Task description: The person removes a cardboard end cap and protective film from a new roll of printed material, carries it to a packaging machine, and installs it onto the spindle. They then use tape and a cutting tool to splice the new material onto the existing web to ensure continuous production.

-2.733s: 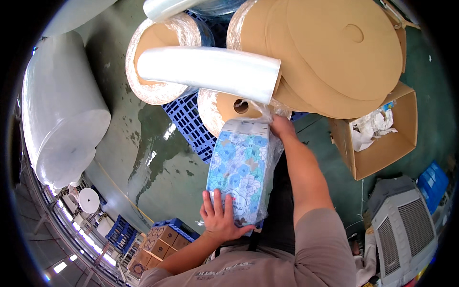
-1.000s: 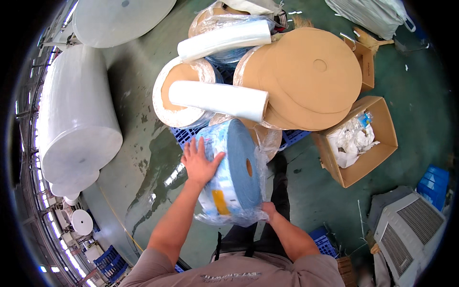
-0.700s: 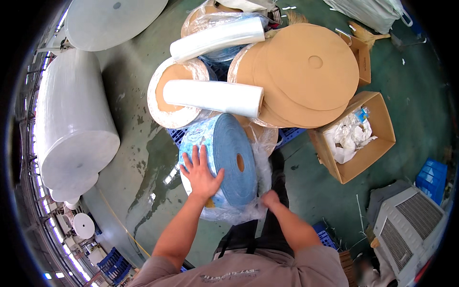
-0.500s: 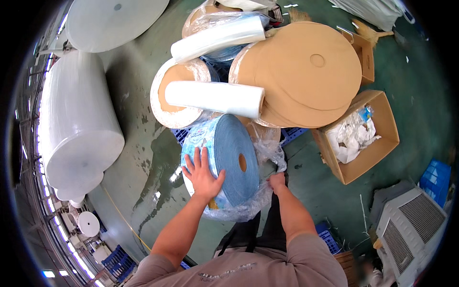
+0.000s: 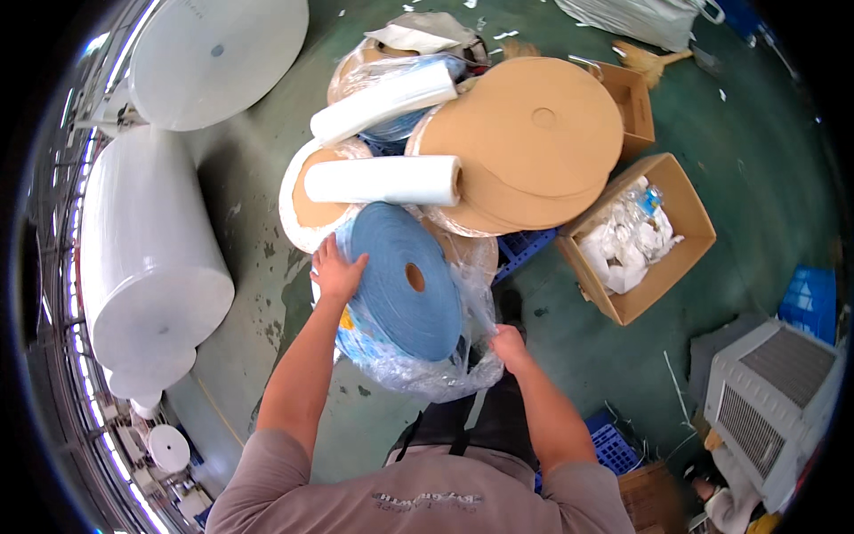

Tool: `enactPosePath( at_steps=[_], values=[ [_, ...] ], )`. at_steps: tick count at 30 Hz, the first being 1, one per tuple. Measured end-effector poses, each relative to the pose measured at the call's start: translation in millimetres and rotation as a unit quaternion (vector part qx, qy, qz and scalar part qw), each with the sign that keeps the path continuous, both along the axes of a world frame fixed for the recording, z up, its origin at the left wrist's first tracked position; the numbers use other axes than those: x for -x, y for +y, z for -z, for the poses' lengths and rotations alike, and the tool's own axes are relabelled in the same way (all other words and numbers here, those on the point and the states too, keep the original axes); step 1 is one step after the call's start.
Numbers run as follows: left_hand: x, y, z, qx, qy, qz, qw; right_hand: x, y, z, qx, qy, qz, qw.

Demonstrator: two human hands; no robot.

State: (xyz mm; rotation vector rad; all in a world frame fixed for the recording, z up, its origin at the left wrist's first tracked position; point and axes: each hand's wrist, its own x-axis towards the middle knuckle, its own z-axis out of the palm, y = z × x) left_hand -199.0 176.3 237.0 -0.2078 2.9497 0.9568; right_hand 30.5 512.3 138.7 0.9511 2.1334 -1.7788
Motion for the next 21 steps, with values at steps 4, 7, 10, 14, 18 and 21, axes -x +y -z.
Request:
enactPosePath(
  at_steps=[4,7,10,14,18,21],
  values=[
    [-56,-2,23,0.039,0.115,0.061,0.991,-31,6,18,0.015,-0.063,0.011,0.998],
    [-36,-18,42,0.05,0.183,0.043,0.981,-36,-29,32,0.001,-0.059,-0.02,0.998],
    [-8,-31,34,0.054,0.198,0.046,0.978,-37,-50,34,0.019,-0.037,-0.033,0.999],
    [27,-29,17,0.049,0.183,0.067,0.979,-79,-36,19,-0.181,-0.062,-0.231,0.954],
    [33,-9,-5,0.031,0.206,0.086,0.974,-178,-12,4,-0.208,-0.097,-0.415,0.881],
    [39,22,-28,0.051,0.231,0.076,0.969,-204,66,-31,0.039,-0.081,0.044,0.995]
  ],
)
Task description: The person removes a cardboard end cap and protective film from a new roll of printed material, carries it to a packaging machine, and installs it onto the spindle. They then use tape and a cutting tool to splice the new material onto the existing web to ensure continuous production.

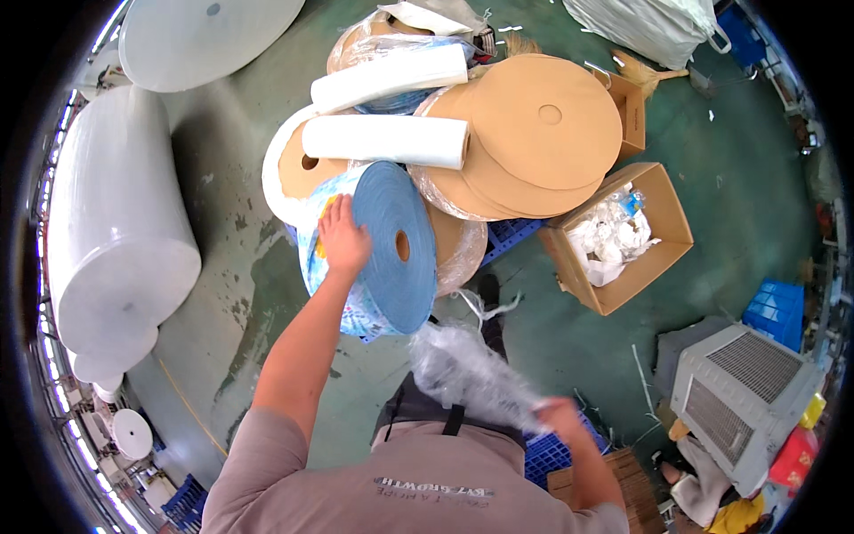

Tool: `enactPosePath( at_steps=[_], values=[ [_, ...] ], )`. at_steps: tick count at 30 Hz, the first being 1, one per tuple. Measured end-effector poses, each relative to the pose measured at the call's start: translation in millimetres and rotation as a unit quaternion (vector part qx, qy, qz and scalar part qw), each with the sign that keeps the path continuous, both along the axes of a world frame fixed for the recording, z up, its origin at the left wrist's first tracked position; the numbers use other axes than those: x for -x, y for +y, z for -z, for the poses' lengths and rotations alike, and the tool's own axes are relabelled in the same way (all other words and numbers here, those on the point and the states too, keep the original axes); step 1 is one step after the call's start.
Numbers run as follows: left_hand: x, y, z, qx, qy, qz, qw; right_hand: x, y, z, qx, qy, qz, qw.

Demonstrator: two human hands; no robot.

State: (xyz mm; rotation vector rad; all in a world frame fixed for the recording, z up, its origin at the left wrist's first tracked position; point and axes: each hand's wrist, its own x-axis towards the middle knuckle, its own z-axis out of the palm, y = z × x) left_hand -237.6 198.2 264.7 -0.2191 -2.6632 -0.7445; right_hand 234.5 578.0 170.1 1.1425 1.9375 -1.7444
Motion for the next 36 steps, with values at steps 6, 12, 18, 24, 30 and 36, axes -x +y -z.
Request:
enactPosePath(
  at_steps=[6,12,18,24,30,36],
  values=[
    [6,58,12,0.053,-0.057,0.006,0.997,20,136,-45,-0.059,0.292,0.471,0.83],
    [6,-26,70,0.123,-0.26,-0.056,0.956,22,69,22,-0.222,0.113,0.176,0.952],
    [-47,-112,184,0.09,-0.341,-0.001,0.936,-113,-3,157,-0.262,-0.241,-0.215,0.91],
    [-227,-84,245,0.018,-0.229,0.199,0.953,-264,-72,84,-0.177,-0.415,-0.274,0.85],
    [-327,8,182,-0.137,-0.465,0.477,0.733,-223,-62,61,-0.462,-0.225,-0.078,0.855],
    [-275,69,94,-0.147,-0.518,0.614,0.577,49,-155,-113,-0.458,0.139,-0.089,0.874]
  ],
)
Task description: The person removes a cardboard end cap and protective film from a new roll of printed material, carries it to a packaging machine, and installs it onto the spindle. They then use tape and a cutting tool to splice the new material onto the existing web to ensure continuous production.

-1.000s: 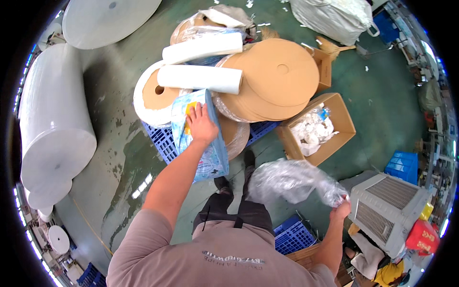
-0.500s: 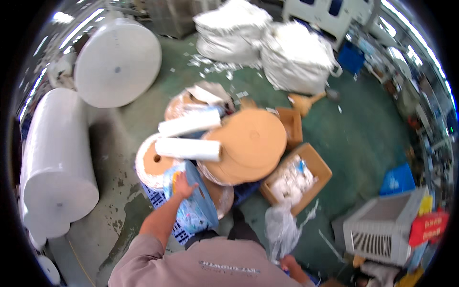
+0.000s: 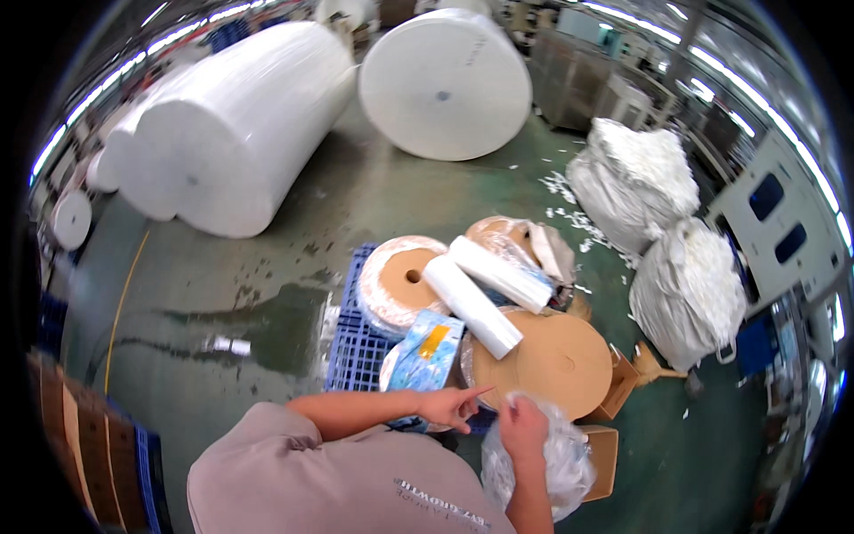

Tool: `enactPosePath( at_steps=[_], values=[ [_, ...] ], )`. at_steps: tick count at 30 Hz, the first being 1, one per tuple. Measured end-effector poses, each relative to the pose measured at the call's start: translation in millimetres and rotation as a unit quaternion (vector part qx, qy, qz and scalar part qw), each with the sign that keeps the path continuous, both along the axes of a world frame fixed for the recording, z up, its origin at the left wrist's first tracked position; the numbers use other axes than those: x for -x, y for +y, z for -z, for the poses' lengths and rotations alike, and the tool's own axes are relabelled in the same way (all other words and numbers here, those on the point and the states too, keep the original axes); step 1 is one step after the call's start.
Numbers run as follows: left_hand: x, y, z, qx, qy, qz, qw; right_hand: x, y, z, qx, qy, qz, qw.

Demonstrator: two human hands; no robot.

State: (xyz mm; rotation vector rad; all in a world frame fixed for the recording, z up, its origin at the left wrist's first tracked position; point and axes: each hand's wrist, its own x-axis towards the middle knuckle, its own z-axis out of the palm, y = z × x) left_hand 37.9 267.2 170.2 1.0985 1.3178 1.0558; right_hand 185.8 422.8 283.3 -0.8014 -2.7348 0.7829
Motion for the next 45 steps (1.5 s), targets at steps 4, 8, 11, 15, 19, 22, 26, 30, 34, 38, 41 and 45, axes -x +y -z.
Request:
enactPosePath(
  at_steps=[4,8,11,15,19,22,26,30,34,38,41,45],
  values=[
    [64,37,-23,-0.212,0.086,-0.137,0.964,78,-40,-61,0.009,0.165,-0.201,0.965],
    [182,48,-60,-0.033,0.091,-0.478,0.873,76,-22,-55,-0.053,0.169,-0.255,0.951],
    [299,-21,-43,-0.256,0.119,-0.7,0.656,55,-2,-19,-0.022,0.12,-0.216,0.969],
    [335,-181,65,-0.077,0.131,-0.765,0.626,28,7,36,0.063,0.069,-0.146,0.985],
    [242,-286,174,0.371,-0.135,-0.567,0.723,7,-19,59,0.076,-0.022,-0.13,0.988],
    [195,-231,190,0.436,-0.156,-0.448,0.765,2,-33,71,0.094,-0.073,-0.096,0.988],
    [182,-121,194,0.366,-0.048,-0.258,0.893,-20,-52,70,0.136,-0.151,-0.051,0.978],
    [189,-11,172,0.279,-0.12,-0.264,0.915,-39,-61,85,0.188,-0.148,0.013,0.971],
    [193,43,184,0.314,-0.217,-0.269,0.884,-7,-27,107,0.228,-0.106,0.058,0.966],
    [138,91,178,0.317,-0.314,-0.237,0.863,38,47,164,0.148,-0.114,0.104,0.977],
    [140,96,176,0.233,-0.444,-0.296,0.813,107,87,222,0.213,-0.094,0.152,0.961],
    [143,73,178,0.255,-0.426,-0.301,0.814,138,41,251,0.275,-0.104,0.203,0.934]
  ],
)
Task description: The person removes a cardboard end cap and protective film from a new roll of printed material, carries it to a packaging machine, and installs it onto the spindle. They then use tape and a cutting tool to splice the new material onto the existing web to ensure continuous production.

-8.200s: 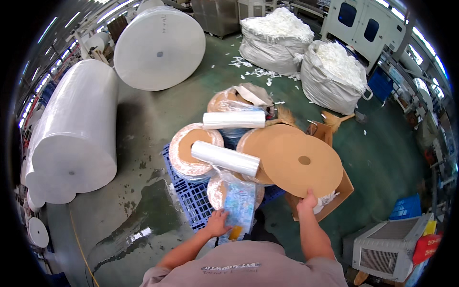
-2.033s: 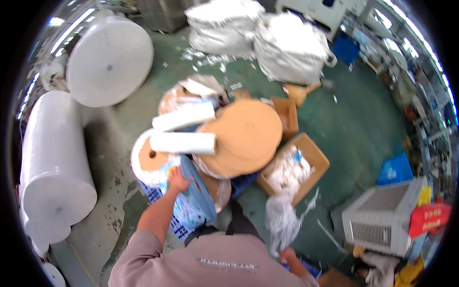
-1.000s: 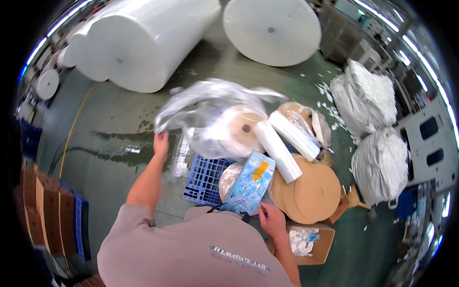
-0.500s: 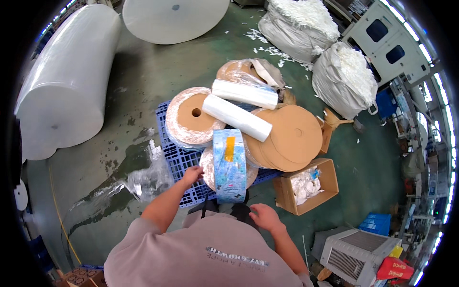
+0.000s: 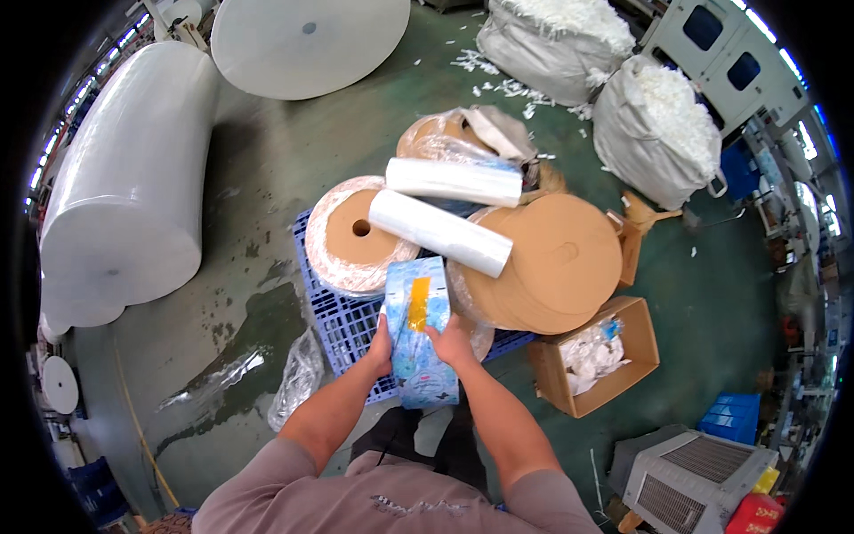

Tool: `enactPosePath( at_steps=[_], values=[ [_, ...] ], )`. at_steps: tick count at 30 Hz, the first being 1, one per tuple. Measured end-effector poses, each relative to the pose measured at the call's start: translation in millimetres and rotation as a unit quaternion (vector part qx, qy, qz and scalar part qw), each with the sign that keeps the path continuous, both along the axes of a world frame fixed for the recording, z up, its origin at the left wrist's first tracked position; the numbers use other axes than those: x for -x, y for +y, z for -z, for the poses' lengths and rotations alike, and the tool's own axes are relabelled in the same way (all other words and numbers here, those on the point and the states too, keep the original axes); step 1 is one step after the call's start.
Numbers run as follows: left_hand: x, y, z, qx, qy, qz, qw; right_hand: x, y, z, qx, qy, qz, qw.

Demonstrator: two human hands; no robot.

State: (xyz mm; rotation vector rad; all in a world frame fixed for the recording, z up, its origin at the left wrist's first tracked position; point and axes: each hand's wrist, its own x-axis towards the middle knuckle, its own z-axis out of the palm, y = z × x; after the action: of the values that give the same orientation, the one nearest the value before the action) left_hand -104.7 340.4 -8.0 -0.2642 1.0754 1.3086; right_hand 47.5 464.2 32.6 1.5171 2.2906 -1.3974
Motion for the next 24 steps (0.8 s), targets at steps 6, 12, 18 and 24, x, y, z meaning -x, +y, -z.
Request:
enactPosePath(
  at_steps=[6,12,18,24],
  values=[
    [-33,-36,-20,0.006,-0.015,-0.035,0.999,-45,-48,7,-0.035,0.073,0.035,0.996],
    [-61,-102,9,0.024,-0.077,-0.11,0.991,-125,-99,68,0.407,0.225,0.298,0.834],
    [-43,-103,116,-0.022,-0.267,-0.135,0.954,-85,-82,171,0.383,0.147,0.252,0.876],
    [-63,-73,144,-0.027,-0.256,-0.009,0.966,-106,-110,190,0.454,0.162,0.286,0.828]
  ],
)
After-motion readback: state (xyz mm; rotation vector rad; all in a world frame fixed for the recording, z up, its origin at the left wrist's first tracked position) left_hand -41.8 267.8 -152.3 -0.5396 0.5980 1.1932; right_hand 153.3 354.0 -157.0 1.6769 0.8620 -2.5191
